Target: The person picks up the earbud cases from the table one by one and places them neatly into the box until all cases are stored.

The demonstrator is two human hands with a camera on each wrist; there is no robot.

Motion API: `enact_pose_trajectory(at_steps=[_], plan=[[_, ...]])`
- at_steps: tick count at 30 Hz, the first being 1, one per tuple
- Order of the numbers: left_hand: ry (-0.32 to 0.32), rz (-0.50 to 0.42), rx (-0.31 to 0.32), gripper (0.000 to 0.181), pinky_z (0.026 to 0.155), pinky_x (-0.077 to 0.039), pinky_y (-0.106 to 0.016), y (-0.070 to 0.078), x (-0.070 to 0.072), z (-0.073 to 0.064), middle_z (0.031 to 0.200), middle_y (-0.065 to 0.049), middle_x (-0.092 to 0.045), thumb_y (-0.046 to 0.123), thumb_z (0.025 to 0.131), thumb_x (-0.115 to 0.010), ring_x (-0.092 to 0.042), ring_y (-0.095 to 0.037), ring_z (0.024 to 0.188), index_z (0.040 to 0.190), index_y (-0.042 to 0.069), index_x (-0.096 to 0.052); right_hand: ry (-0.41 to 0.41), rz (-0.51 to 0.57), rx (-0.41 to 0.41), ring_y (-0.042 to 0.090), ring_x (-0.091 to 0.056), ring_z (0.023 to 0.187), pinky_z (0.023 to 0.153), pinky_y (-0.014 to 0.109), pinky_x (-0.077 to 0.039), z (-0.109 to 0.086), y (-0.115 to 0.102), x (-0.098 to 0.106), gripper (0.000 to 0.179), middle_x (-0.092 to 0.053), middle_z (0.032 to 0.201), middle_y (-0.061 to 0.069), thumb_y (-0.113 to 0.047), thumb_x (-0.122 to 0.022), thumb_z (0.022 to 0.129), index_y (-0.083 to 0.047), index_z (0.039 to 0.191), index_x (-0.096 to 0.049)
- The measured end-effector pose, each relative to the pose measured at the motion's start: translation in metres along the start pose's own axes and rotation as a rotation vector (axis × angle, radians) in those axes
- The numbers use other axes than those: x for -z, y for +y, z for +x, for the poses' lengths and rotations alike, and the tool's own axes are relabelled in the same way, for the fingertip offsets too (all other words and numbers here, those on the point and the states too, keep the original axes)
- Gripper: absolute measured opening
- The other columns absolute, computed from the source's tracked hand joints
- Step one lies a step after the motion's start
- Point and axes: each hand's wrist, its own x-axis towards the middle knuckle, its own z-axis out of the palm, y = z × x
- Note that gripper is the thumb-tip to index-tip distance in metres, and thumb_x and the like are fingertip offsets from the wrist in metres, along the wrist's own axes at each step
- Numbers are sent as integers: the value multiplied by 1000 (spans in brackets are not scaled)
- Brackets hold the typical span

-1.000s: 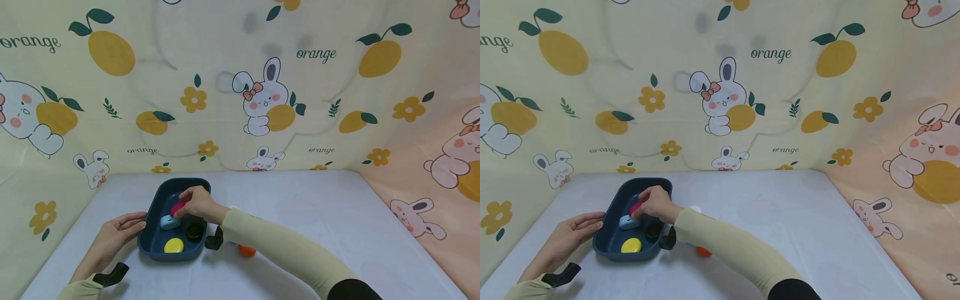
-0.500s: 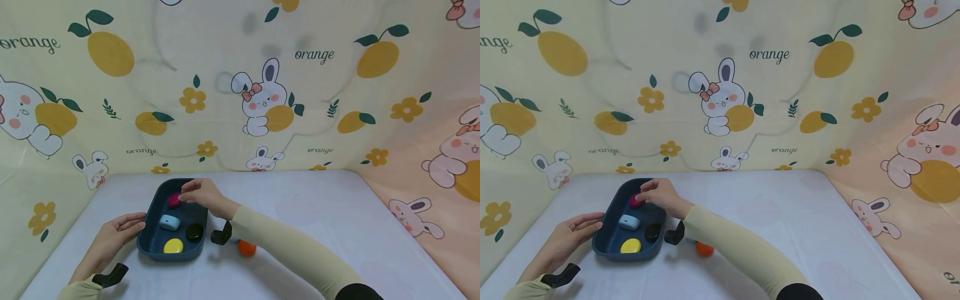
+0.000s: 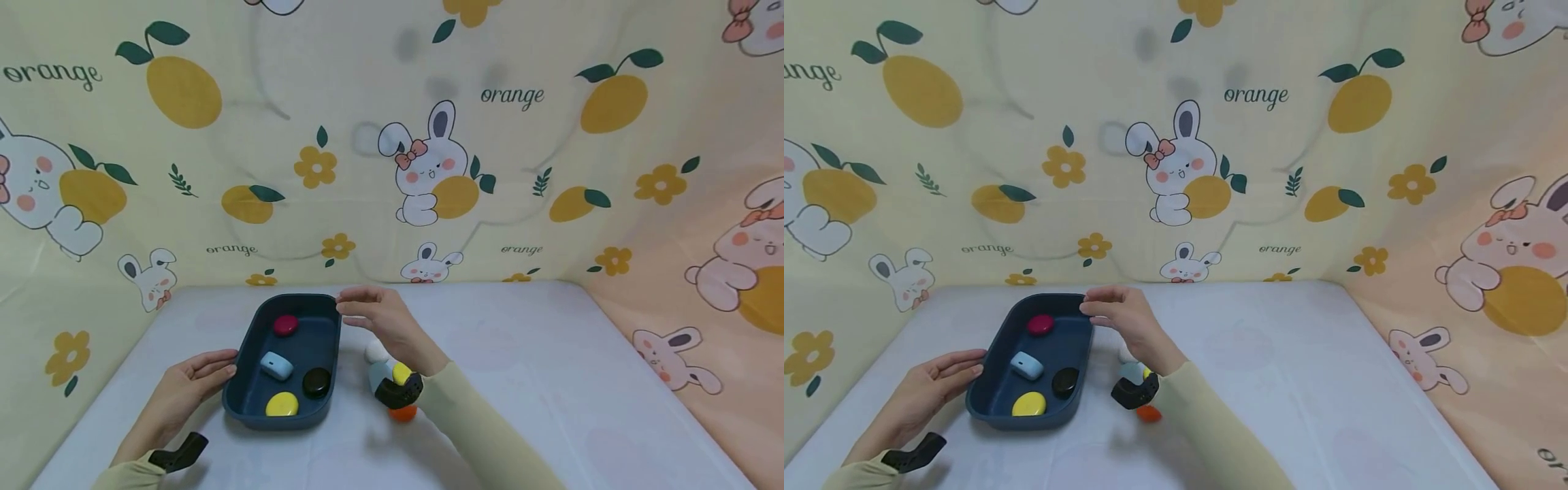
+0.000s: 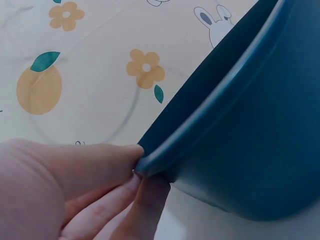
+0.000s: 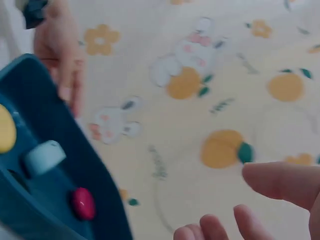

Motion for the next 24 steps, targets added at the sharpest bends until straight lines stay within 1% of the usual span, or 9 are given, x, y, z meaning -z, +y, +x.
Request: enact_pose_trajectory(at_steps=[4,6,10,15,20,24], plan=[[-1,8,-4,67,90,-54,-32,0,0,1,135,-17,-57,35,90,-73,-62,-18,113,142,0,-48,65,-23,39,28,-60,108,99,41,-49,-14,-8,10,34,-61,124,19,-12,-71,92,2,123,-63],[0,8,-7,67,90,-54,-32,0,-1,1,135,-17,-57,35,90,-73,-62,-17,112,142,0,-48,86,-41,48,28,-61,108,99,40,-49,-20,-12,14,35,-63,122,17,-12,-71,92,1,123,-63],[3,9,-13,66,89,-54,-32,0,-1,1,134,-17,-58,34,91,-73,-62,-17,111,142,-1,-48,86,-59,61,29,-61,108,100,43,-48,-29,-16,17,35,-64,121,14,-12,-71,91,-1,124,-64],[6,17,-14,65,89,-54,-33,-1,-2,0,135,-17,-57,34,92,-72,-62,-17,112,142,0,-48,89,-46,72,32,-60,111,101,44,-47,-39,-15,22,33,-64,120,14,-11,-70,93,0,123,-63],[6,13,-17,66,90,-54,-32,-1,-2,-1,135,-17,-57,33,91,-72,-62,-17,112,142,0,-48,113,-49,68,32,-59,111,100,43,-48,-48,-11,31,34,-63,120,15,-12,-70,93,1,123,-62],[7,10,-16,65,90,-54,-32,0,-1,-2,135,-17,-57,32,92,-72,-62,-15,111,142,0,-48,154,-50,51,29,-61,109,101,43,-47,-54,-7,39,34,-64,120,15,-12,-70,93,1,123,-62]])
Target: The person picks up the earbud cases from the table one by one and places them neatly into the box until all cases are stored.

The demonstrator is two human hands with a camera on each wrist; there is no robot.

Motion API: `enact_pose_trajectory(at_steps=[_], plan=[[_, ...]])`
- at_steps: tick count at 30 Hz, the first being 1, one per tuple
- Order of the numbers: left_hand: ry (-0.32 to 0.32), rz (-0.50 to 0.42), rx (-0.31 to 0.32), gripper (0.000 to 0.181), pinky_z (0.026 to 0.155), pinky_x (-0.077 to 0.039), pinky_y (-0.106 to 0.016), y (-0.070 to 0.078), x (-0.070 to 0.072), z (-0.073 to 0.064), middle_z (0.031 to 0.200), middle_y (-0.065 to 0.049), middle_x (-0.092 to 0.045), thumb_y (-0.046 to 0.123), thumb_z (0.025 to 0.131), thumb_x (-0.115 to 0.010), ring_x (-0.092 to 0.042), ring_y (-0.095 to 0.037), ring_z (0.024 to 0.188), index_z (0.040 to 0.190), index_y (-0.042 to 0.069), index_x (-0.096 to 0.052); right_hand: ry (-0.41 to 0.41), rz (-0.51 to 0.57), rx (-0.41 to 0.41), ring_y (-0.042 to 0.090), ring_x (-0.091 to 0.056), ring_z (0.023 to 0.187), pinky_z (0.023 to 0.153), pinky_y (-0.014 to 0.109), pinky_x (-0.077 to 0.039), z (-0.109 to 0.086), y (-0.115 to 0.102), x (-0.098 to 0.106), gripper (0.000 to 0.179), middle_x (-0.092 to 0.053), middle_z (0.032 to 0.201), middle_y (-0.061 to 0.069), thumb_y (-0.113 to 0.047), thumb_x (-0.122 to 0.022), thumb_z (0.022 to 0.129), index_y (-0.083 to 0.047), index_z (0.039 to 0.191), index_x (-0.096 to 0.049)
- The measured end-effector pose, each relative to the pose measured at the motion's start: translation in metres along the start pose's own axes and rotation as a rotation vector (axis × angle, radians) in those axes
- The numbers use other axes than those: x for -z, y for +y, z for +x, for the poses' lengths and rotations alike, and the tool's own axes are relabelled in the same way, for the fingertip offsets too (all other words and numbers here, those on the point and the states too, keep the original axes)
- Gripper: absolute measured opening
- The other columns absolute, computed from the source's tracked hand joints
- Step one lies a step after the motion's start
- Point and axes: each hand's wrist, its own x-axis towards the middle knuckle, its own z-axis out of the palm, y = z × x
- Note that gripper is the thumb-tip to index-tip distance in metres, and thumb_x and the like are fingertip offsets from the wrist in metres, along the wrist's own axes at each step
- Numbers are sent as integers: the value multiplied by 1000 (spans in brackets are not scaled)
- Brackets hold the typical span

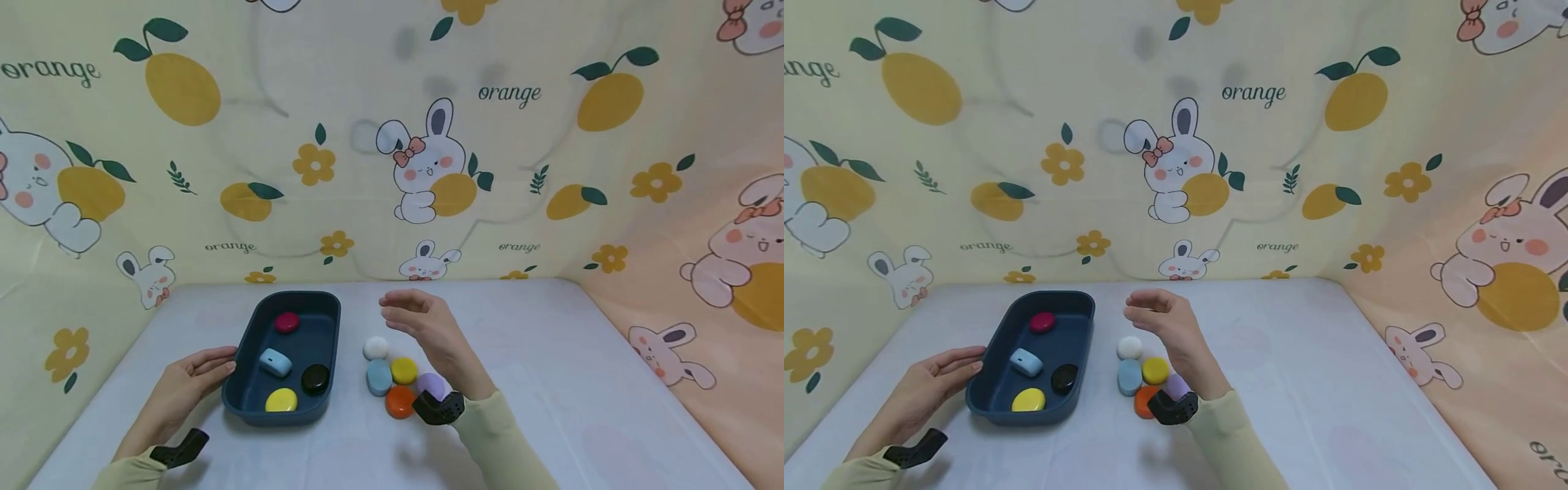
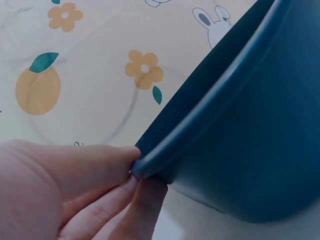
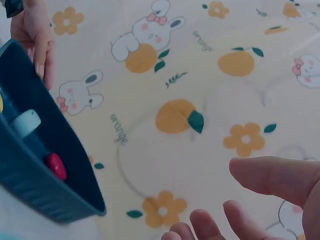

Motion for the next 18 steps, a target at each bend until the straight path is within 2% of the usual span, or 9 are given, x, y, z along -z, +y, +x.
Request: enact_pose_trajectory(at_steps=[11,18], plan=[[-27,12,-19,63,90,-53,-31,-2,2,0,138,-18,-55,32,95,-69,-61,-16,114,144,0,-46,102,-42,-85,32,-61,108,100,47,-48,-13,27,30,32,-66,115,15,-8,-71,90,3,119,-63],[-27,9,-7,63,91,-53,-32,-1,3,0,139,-19,-53,31,95,-68,-60,-18,115,144,-1,-45,135,-131,-142,31,-61,107,101,49,-45,-21,44,49,35,-67,114,13,-11,-74,89,1,119,-64]])
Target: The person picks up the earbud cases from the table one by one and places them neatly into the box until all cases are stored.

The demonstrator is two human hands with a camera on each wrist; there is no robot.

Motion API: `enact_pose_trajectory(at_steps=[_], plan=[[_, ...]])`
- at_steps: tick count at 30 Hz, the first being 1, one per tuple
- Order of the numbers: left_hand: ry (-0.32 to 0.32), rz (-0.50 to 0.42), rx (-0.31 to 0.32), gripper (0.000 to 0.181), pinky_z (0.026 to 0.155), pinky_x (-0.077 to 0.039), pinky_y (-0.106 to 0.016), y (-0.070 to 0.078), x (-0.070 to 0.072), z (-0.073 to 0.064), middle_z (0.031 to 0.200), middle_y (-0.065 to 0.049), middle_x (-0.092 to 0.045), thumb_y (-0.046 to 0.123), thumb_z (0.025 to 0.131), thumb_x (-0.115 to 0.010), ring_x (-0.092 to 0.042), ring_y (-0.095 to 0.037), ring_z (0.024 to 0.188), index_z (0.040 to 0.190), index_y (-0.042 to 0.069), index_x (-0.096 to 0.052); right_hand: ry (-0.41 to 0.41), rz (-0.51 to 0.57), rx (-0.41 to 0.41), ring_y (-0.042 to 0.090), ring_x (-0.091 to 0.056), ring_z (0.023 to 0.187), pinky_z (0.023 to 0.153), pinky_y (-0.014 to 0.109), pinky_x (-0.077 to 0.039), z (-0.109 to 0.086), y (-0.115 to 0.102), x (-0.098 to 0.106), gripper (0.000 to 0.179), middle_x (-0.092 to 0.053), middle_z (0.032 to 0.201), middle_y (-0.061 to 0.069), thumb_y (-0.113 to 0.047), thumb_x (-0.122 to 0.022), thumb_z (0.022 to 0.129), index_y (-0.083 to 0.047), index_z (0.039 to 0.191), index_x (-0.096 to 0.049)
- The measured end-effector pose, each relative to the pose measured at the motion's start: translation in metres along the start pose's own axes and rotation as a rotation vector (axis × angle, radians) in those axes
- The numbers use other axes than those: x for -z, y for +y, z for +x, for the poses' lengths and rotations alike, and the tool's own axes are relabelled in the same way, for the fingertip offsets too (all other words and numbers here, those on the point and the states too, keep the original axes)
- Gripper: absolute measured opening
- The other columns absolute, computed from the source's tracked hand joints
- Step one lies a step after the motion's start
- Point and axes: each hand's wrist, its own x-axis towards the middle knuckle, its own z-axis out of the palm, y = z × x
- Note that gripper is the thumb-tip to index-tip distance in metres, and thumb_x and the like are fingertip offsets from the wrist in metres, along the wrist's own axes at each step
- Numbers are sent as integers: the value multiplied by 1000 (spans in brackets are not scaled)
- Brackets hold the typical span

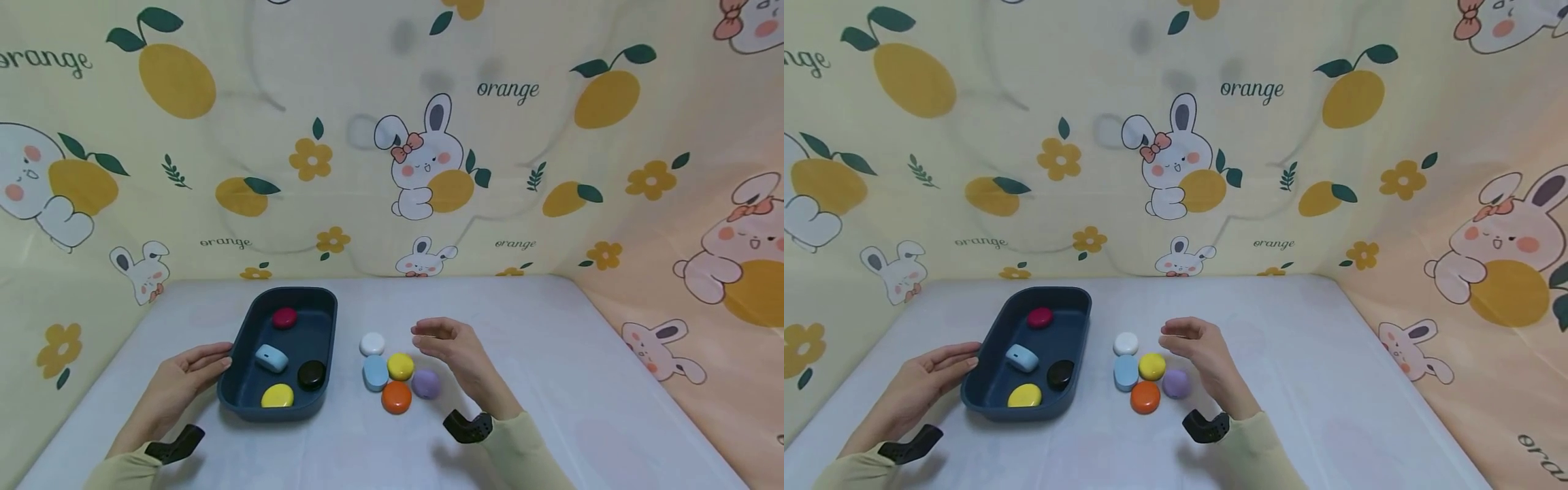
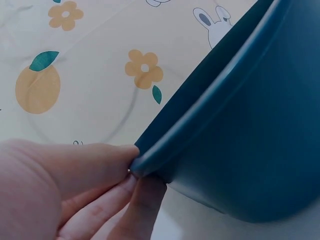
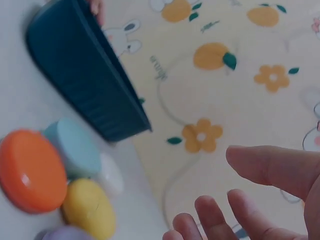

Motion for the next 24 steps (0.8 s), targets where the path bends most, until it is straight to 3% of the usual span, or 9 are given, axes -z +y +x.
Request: enact_pose_trajectory(at_steps=[7,13,17,24], plan=[[6,-1,9,63,90,-53,-32,1,0,1,139,-19,-53,32,95,-69,-61,-18,114,144,0,-46,35,-47,-40,26,-61,105,100,44,-47,-4,17,11,34,-64,120,18,-10,-74,87,-2,119,-65],[3,14,14,64,91,-53,-34,3,-1,-1,139,-19,-53,33,94,-68,-60,-21,116,144,0,-45,92,-68,-53,25,-63,100,93,38,-52,-10,32,16,34,-66,116,18,-6,-76,84,1,116,-66],[7,31,9,64,92,-52,-34,4,0,-2,139,-19,-53,34,95,-68,-59,-22,117,144,0,-45,84,-75,-69,26,-64,99,89,37,-54,-13,40,16,37,-67,114,18,-2,-78,81,4,116,-65],[6,21,-4,64,92,-53,-34,2,1,-3,138,-19,-54,35,93,-69,-59,-21,117,142,-1,-47,63,-63,-97,30,-64,102,95,40,-52,-10,46,17,46,-67,115,19,6,-79,77,6,120,-62]])
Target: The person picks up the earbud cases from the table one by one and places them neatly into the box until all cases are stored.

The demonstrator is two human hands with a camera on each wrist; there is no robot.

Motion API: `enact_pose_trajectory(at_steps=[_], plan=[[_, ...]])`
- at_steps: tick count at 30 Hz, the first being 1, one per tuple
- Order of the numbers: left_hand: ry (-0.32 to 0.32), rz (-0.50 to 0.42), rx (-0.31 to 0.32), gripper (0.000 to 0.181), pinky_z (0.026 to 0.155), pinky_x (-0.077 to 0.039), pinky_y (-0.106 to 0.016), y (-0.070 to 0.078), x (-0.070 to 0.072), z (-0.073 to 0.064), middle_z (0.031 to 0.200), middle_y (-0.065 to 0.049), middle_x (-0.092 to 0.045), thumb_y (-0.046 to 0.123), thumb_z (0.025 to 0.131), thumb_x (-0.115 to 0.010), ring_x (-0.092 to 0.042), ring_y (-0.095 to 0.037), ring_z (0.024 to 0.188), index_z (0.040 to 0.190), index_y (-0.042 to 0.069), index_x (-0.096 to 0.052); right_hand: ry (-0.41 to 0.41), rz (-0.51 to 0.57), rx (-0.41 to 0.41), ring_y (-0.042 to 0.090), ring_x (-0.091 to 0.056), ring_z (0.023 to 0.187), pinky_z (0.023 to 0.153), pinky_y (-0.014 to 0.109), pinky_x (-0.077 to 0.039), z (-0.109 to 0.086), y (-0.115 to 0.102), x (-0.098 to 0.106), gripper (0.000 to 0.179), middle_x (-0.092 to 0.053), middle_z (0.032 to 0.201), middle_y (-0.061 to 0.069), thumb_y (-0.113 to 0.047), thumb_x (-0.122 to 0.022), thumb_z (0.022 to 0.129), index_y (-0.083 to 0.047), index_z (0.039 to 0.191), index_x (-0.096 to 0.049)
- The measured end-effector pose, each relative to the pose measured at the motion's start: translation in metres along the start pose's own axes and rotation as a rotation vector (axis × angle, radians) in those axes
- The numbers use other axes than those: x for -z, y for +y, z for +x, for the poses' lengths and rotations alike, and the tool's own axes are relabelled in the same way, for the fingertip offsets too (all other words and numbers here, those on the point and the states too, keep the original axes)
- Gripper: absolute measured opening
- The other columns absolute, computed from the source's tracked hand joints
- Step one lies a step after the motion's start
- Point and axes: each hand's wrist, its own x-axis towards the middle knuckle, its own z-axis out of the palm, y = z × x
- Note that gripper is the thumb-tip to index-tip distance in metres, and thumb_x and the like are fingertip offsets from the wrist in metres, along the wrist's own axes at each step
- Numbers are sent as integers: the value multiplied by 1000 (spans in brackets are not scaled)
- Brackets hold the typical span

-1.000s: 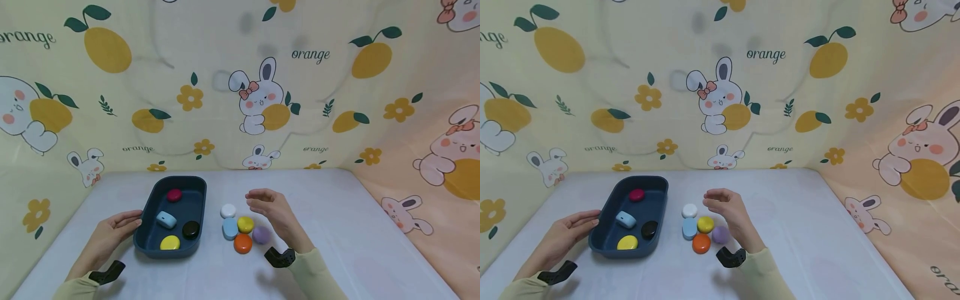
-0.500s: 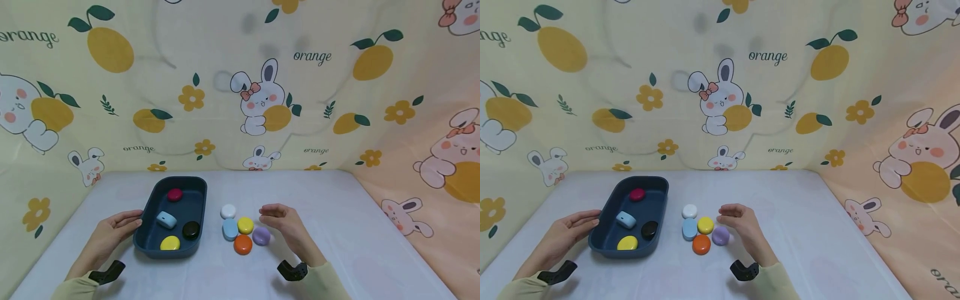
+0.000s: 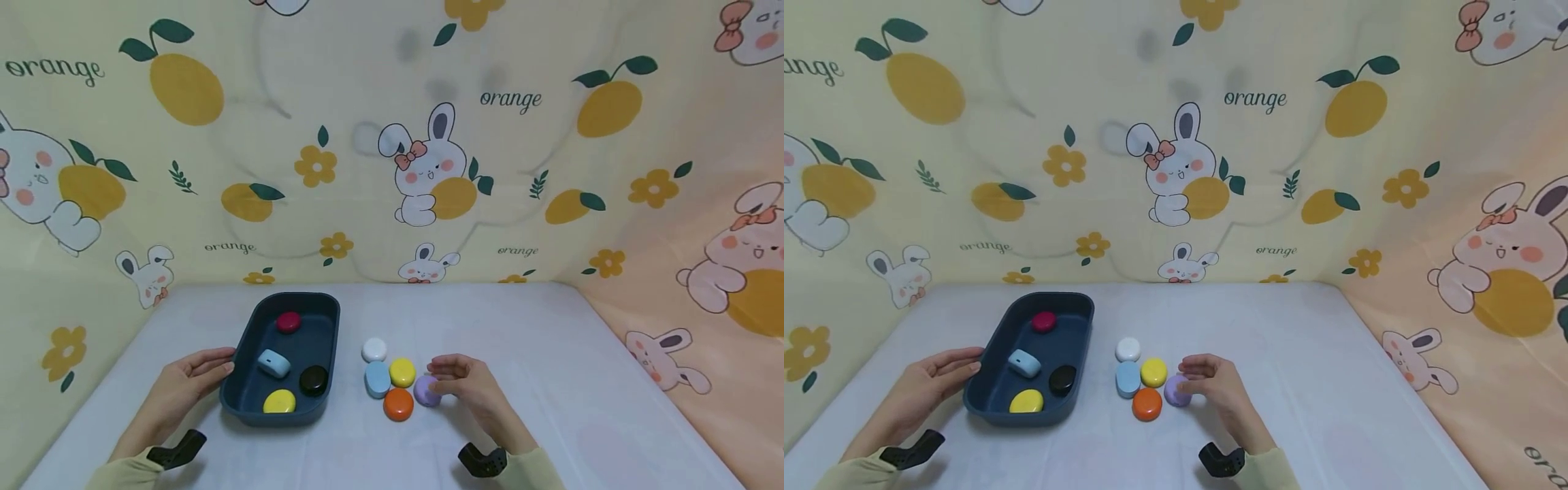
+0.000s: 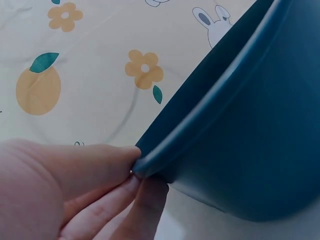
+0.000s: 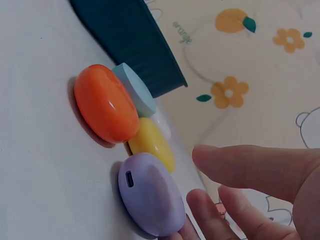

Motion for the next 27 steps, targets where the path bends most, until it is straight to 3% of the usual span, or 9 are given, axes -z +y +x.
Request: enact_pose_trajectory(at_steps=[10,19,27], plan=[[0,14,17,65,92,-53,-35,-2,-1,1,138,-20,-54,35,94,-68,-59,-24,117,143,0,-46,-49,16,26,33,-63,105,89,34,-55,3,8,3,54,-65,116,21,16,-78,70,10,121,-59],[10,0,11,62,90,-53,-35,-2,-1,1,137,-20,-55,32,95,-68,-60,-23,116,143,-1,-47,-73,-31,-10,29,-62,104,91,37,-54,6,11,4,54,-66,117,16,19,-77,69,6,120,-61],[10,-6,9,62,91,-53,-34,0,-3,-1,137,-20,-55,31,95,-68,-60,-23,117,143,-2,-47,-94,-132,27,29,-61,106,95,41,-52,7,13,3,59,-65,118,13,16,-82,65,4,120,-62]])
